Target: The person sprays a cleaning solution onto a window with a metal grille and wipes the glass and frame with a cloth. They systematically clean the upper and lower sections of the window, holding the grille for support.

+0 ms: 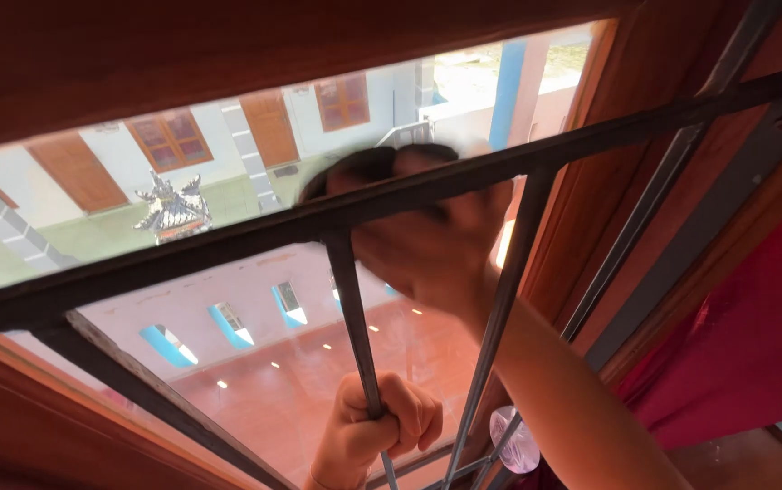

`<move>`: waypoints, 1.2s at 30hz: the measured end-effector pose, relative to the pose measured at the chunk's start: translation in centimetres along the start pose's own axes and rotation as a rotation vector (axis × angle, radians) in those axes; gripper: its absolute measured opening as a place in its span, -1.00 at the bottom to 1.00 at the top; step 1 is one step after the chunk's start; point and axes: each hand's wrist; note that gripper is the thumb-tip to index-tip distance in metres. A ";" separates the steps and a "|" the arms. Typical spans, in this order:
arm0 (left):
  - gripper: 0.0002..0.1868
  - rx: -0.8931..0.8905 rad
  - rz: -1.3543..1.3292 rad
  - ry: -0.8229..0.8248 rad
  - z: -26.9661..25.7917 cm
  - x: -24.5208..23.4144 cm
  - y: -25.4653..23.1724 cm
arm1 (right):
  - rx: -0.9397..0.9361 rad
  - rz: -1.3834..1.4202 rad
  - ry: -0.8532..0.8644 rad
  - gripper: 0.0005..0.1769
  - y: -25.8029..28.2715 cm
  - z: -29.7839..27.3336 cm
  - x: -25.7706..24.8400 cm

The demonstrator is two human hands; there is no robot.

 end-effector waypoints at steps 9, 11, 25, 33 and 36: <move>-0.75 0.036 0.016 0.036 -0.7 -0.8 1.1 | -0.027 0.053 0.185 -0.70 4.9 -8.0 -2.0; -0.68 0.042 -0.010 0.062 -0.6 -0.9 1.4 | 0.254 -0.051 0.172 -0.78 4.0 -3.9 -1.6; -0.80 0.009 0.020 0.055 -0.1 -0.8 0.2 | 0.141 0.085 0.561 -0.73 3.5 -11.0 -3.7; -0.75 0.028 0.028 0.081 -0.6 -1.0 0.6 | 0.906 1.215 0.542 -0.53 1.6 -16.0 -2.4; -0.75 -0.003 0.013 0.046 -0.4 -0.9 0.5 | 0.369 0.003 0.385 -0.67 0.2 0.2 -3.4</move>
Point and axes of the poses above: each hand's wrist, its own z-axis towards the middle knuckle, its own x-axis out of the palm, y = z × x, and after that the axes turned 12 degrees about z, right-handed
